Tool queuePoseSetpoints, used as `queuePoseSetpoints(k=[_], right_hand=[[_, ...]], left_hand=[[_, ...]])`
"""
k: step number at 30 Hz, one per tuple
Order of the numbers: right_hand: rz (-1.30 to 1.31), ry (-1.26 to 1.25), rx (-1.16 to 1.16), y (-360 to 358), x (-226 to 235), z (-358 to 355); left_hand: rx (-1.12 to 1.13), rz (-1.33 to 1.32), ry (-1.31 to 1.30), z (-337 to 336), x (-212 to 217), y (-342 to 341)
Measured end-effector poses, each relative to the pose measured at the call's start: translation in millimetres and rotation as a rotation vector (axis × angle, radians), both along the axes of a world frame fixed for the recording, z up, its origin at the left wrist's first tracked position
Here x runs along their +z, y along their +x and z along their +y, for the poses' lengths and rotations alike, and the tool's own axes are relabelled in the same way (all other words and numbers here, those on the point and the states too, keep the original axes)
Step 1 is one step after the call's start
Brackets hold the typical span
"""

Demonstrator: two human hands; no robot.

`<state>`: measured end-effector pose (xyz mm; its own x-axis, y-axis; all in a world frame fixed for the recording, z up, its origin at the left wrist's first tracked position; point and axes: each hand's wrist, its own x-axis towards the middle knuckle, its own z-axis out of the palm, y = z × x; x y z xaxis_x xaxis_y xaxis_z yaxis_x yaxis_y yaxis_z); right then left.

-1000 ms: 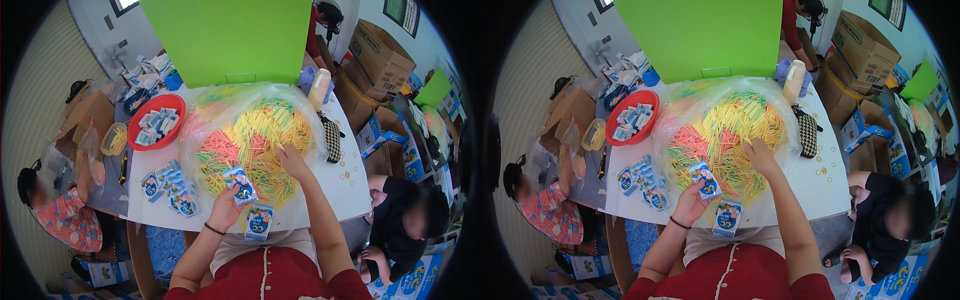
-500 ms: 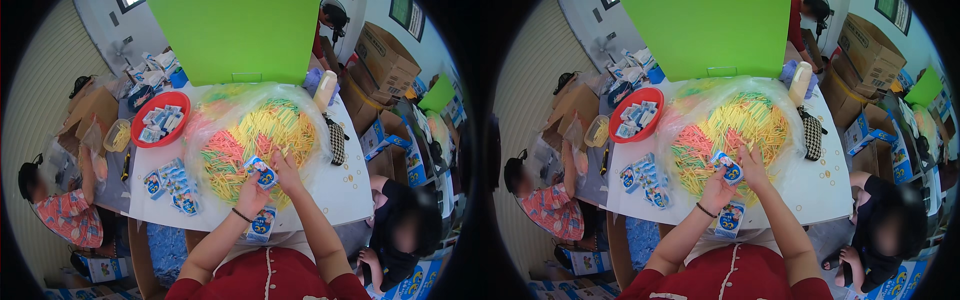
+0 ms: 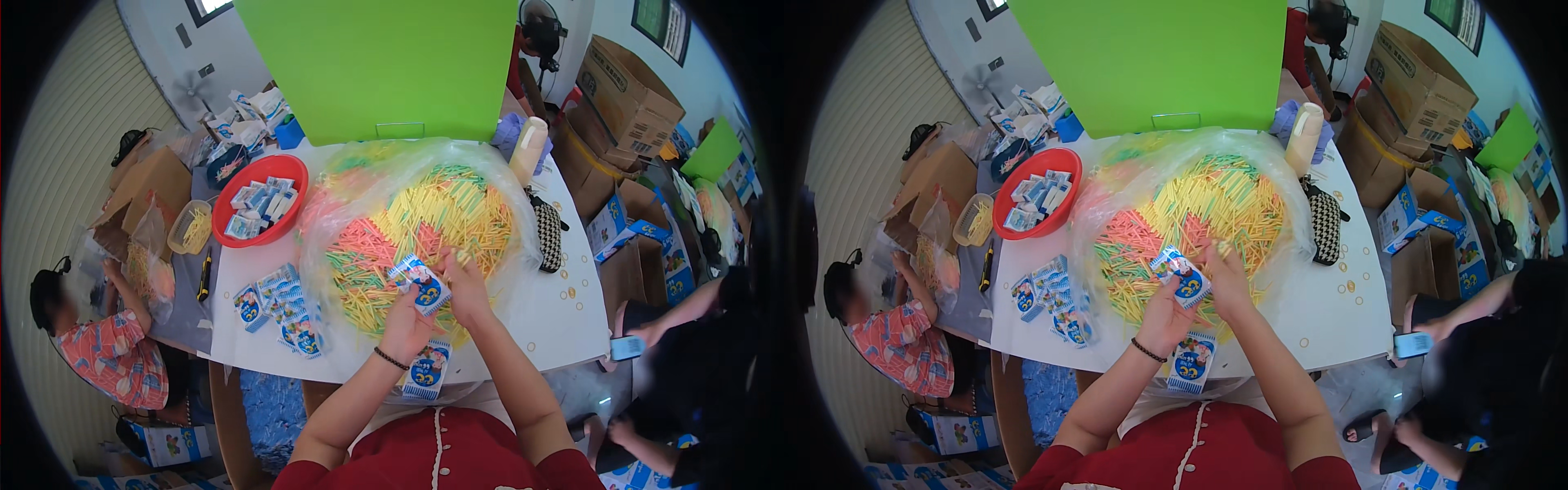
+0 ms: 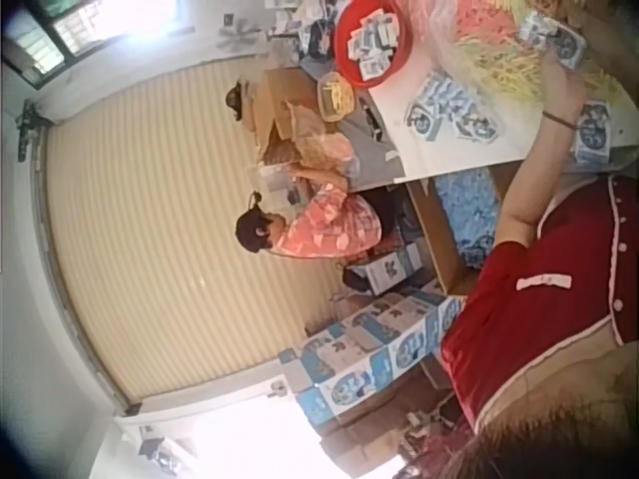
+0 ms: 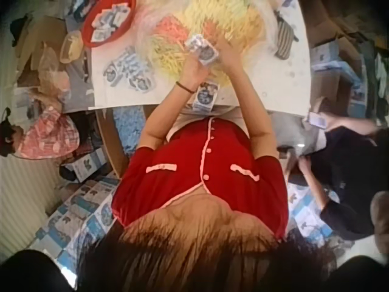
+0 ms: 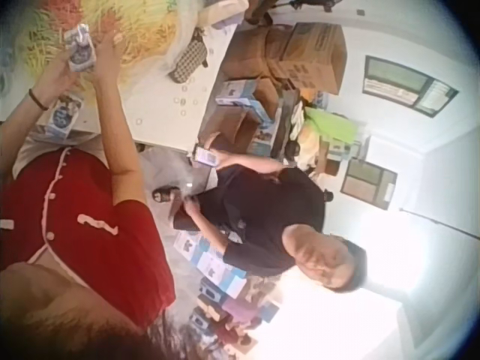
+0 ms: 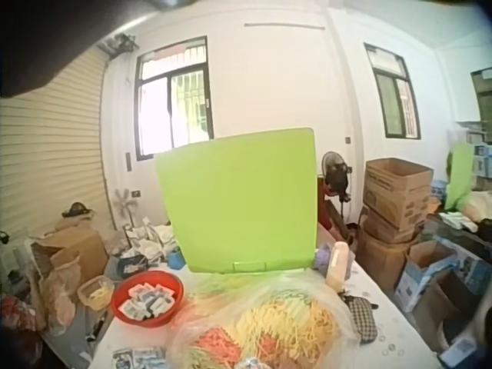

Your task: The person packs bundles of plastic straws into small plastic packets by hand, stacks the completed packets, and places them into a cardboard box.

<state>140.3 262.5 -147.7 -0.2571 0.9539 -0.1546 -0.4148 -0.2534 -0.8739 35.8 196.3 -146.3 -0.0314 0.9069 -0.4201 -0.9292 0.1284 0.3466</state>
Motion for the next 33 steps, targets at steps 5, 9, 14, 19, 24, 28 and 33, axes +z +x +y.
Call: queuePoseSetpoints(k=[5,9,14,19,24,28,33], right_hand=[[0.42,-0.383,-0.199,9,-3,14],[0.262,-0.207,-0.02,16,-10,-3],[-0.014,-0.127,0.114,26,-20,0],[0.156,-0.199,0.04,42,-14,0],[0.093,-0.01,0.056,41,4,-22],[0.026,0.28,0.172,17,20,-48],[-0.032,0.46,0.298,1,17,-57]], left_hand=[[-0.028,0.208,-0.023,-4,-2,7],[-0.094,0.215,0.091,-6,-10,6],[-0.116,0.259,0.143,-15,-14,3],[-0.02,0.404,0.058,-37,-15,-23],[-0.171,0.828,0.177,-55,-30,-39],[-0.144,0.987,0.208,-58,-33,-41],[-0.152,1.185,0.264,-61,-34,-41]])
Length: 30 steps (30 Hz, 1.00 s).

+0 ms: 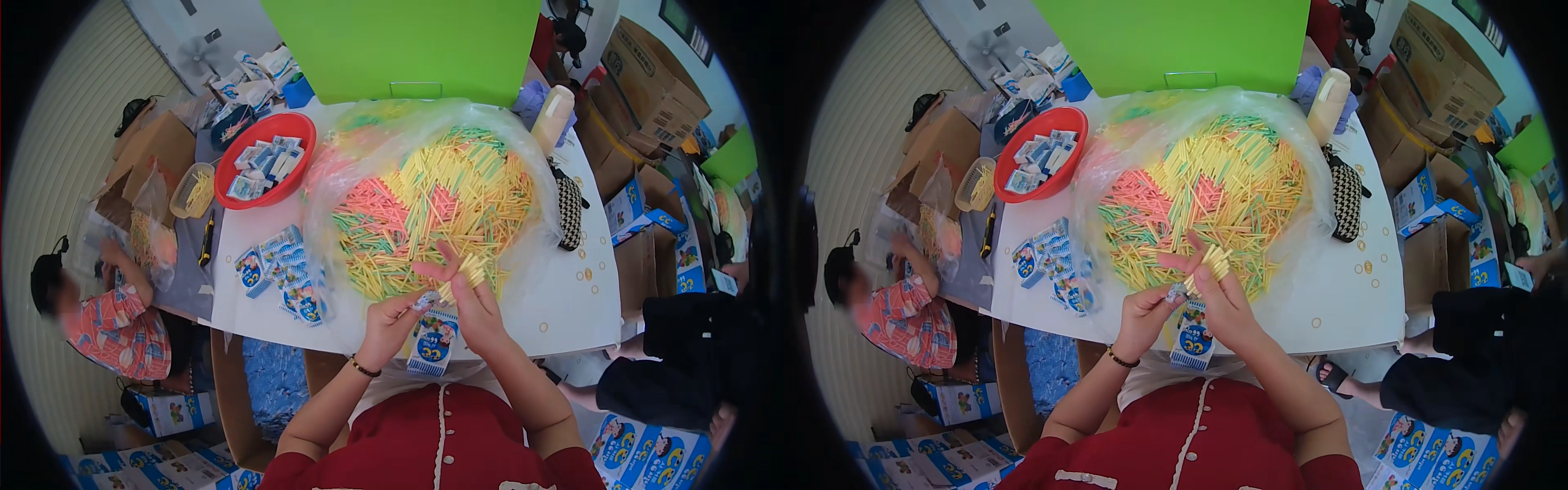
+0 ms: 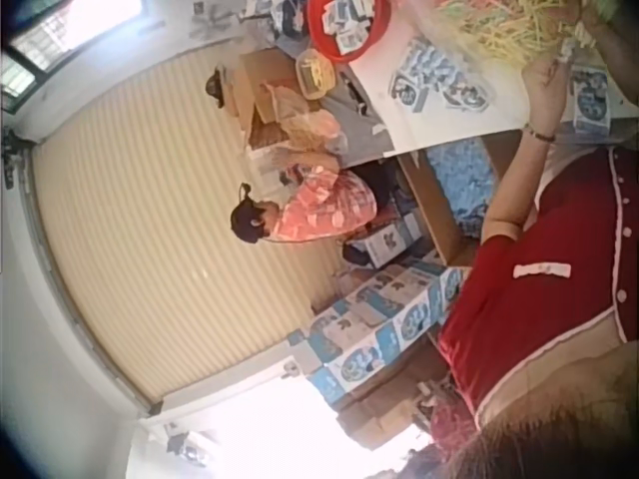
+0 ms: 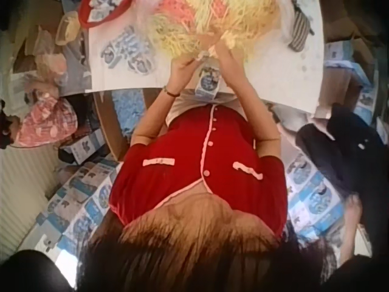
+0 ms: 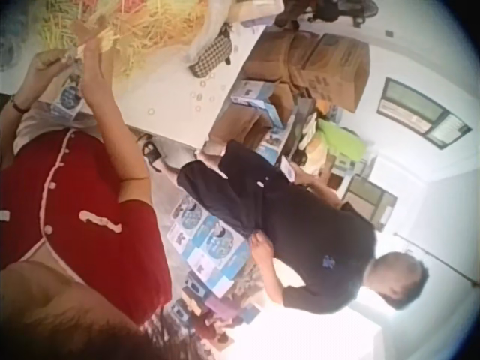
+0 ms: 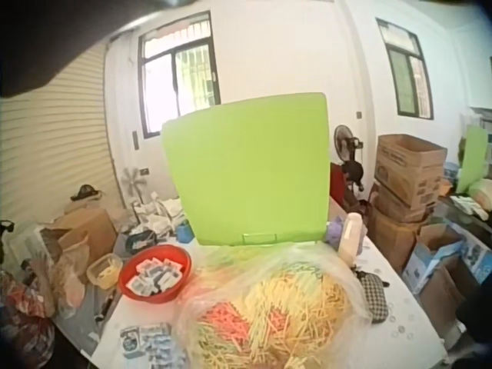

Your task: The person packs bundles of plastic straws into small plastic packets by hand, stacks the completed packets, and places them into a cardboard box.

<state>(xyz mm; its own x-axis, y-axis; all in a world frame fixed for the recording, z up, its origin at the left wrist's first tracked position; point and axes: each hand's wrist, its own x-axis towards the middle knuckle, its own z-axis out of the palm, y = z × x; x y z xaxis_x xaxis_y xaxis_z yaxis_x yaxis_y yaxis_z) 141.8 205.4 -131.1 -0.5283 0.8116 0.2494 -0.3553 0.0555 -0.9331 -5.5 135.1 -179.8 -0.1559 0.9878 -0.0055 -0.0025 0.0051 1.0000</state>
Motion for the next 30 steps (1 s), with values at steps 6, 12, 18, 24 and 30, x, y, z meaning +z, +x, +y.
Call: queuePoseSetpoints(k=[6,12,18,24,30], right_hand=[[-0.254,0.24,0.028,4,-11,7],[-0.529,0.506,-0.008,13,-10,13],[-0.627,0.676,0.062,21,3,38],[-0.805,0.913,-0.051,25,33,49],[-0.805,0.762,0.02,18,44,55]], left_hand=[[-0.026,0.024,0.006,-5,-8,-4],[-0.091,-0.19,-0.055,-2,-15,1],[-0.133,-0.364,-0.022,13,1,8],[-0.206,-0.277,0.104,38,2,-5],[-0.121,-0.317,0.12,45,-3,-10]])
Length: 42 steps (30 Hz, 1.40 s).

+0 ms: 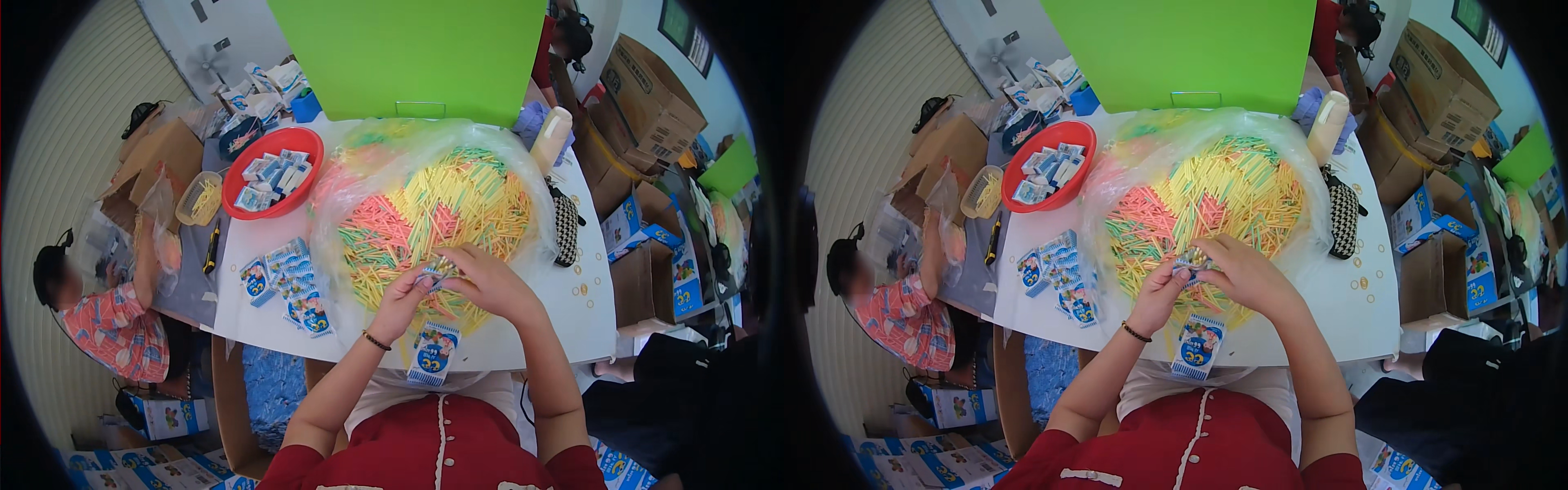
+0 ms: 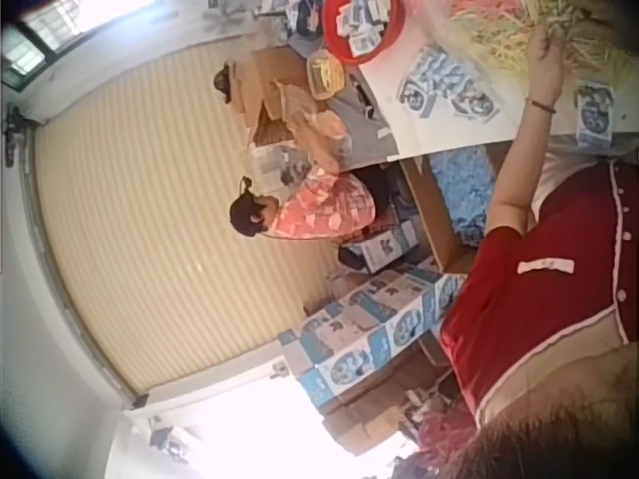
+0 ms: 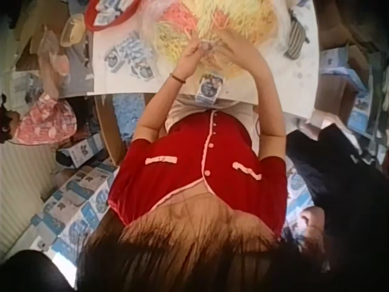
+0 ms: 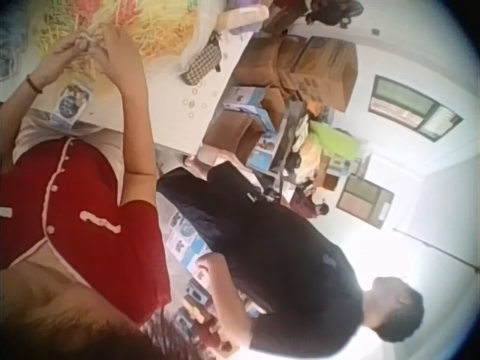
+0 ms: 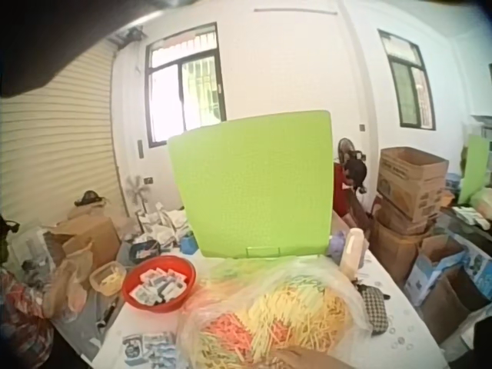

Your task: The person packs bundles of plastic straws into small plastic packets by hand, stacks the completed packets, and places them into a cardboard box.

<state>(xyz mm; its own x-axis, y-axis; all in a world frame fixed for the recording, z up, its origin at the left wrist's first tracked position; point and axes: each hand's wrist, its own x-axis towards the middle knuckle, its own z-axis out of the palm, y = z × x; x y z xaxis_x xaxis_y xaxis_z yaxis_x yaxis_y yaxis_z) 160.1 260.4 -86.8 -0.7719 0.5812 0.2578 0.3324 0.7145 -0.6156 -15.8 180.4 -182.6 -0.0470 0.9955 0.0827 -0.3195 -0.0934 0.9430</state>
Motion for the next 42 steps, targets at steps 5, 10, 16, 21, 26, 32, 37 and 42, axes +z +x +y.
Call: queuePoseSetpoints(k=[5,10,16,21,26,32,37,42], right_hand=[[0.111,0.039,-0.031,-16,3,-10],[0.187,0.053,0.025,-44,-1,-44],[0.261,-0.223,0.166,-78,17,-114],[0.555,-0.554,0.011,-58,-15,-110],[0.688,-0.642,-0.15,-31,-46,-106],[0.458,-0.711,-0.261,32,-82,-93],[0.153,-0.614,-0.051,44,-110,-96],[0.07,-0.518,0.056,39,-121,-93]], left_hand=[[-0.037,-0.014,-0.011,-15,13,-14],[0.09,0.401,0.164,-52,35,-47],[0.37,0.575,0.133,-152,43,-78],[0.966,0.071,-0.11,-185,10,-134],[0.948,0.555,-0.064,-141,-71,-135],[1.28,0.888,0.069,-121,-57,-110],[0.578,1.367,0.162,-99,-10,-36],[0.199,1.249,-0.036,-83,-47,12]])
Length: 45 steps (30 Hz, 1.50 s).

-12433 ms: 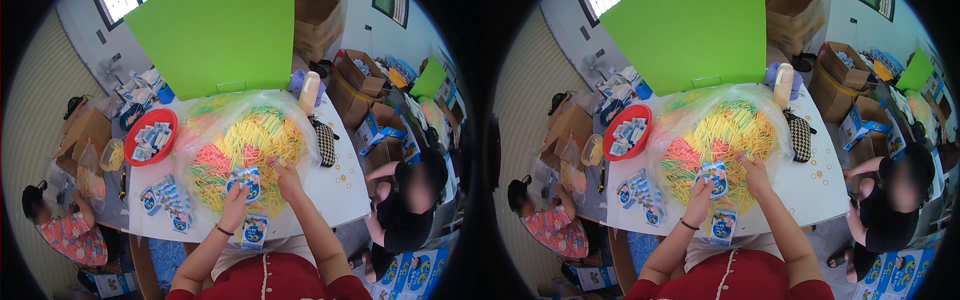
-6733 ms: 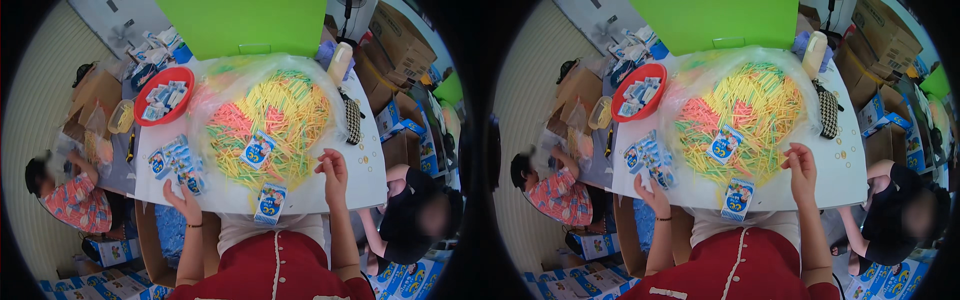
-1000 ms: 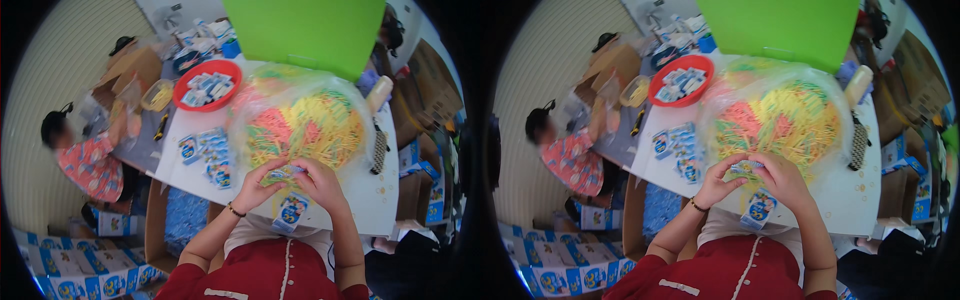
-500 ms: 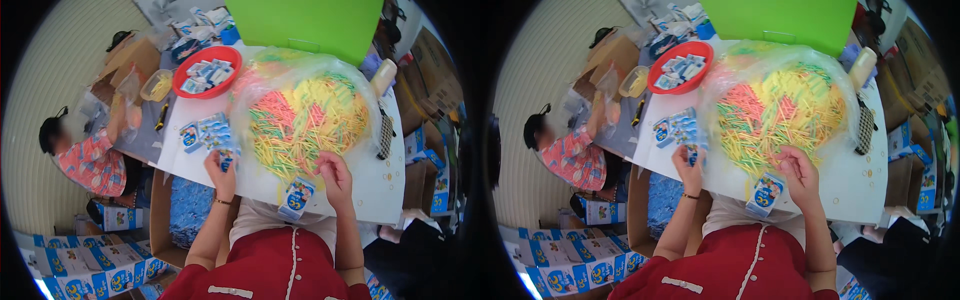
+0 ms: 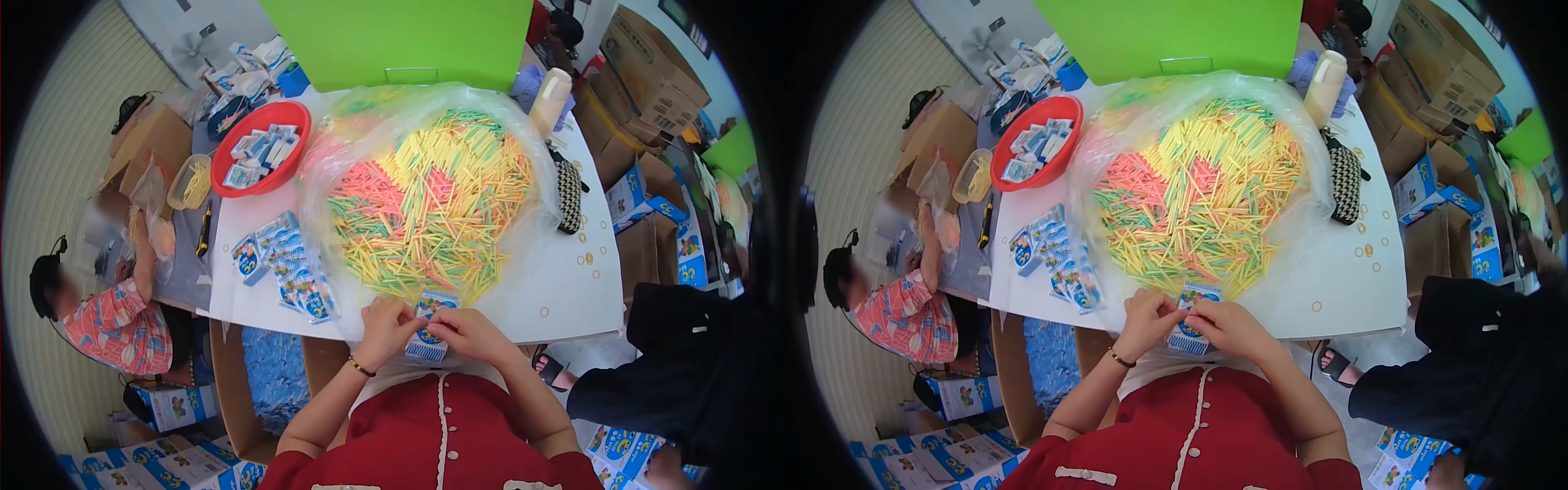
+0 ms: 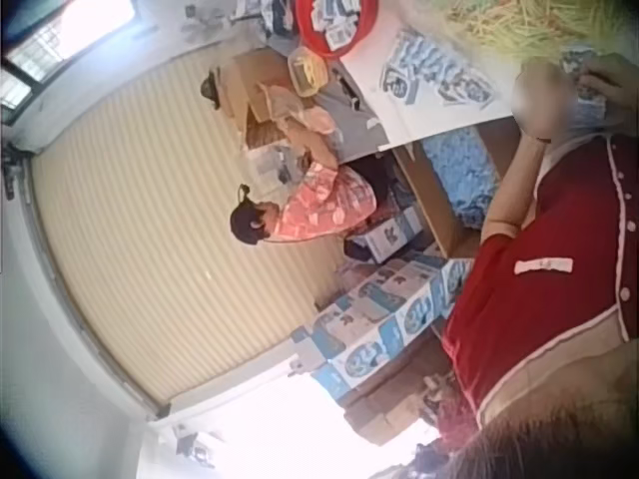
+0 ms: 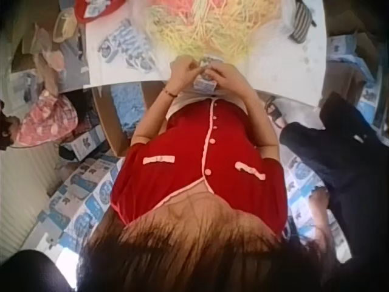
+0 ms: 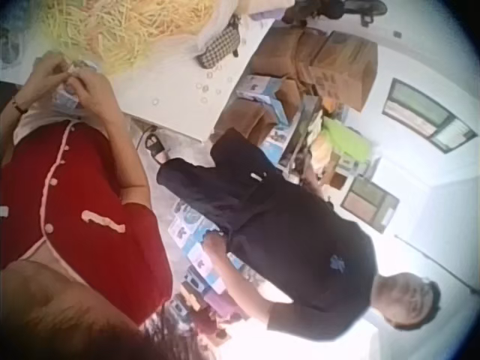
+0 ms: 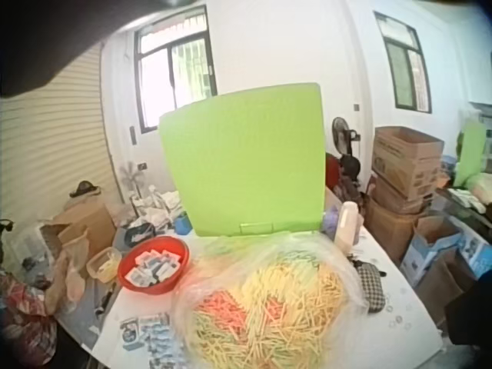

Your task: The person packs bundles of plastic straws into small plastic packets by hand, stacks the completed packets, and places them into a cardboard box.

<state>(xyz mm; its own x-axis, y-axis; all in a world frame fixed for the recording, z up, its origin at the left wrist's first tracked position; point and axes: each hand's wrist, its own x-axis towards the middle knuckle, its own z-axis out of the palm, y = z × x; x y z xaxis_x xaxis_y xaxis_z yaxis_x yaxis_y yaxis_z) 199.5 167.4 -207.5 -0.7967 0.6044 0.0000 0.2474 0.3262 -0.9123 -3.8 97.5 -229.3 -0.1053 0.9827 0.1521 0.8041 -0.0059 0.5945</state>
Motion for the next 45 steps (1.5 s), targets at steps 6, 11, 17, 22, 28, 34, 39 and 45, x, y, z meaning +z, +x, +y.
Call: queuePoseSetpoints(k=[6,11,17,22,28,34,39,45], right_hand=[[-0.016,-0.033,-0.031,12,-8,5],[-0.024,0.039,-0.007,18,1,15],[-0.272,0.908,-0.549,-2,24,80],[-0.566,1.045,-0.439,-28,-7,103],[-0.62,1.078,-0.408,-27,-6,101],[-0.148,0.681,-0.502,-9,14,113],[0.489,-0.13,-0.643,-10,41,114],[0.572,-0.484,-0.739,-44,61,88]], left_hand=[[-0.016,-0.133,0.089,10,-5,10],[0.235,-0.655,0.034,10,2,14],[0.442,-1.658,-0.046,31,17,-26],[0.193,-1.86,-0.203,29,30,-33],[0.093,-1.915,-0.18,28,36,-37],[0.02,-2.018,-0.202,38,60,-34],[-0.072,-2.036,-0.369,62,84,-3],[0.01,-2.156,-0.239,91,75,40]])
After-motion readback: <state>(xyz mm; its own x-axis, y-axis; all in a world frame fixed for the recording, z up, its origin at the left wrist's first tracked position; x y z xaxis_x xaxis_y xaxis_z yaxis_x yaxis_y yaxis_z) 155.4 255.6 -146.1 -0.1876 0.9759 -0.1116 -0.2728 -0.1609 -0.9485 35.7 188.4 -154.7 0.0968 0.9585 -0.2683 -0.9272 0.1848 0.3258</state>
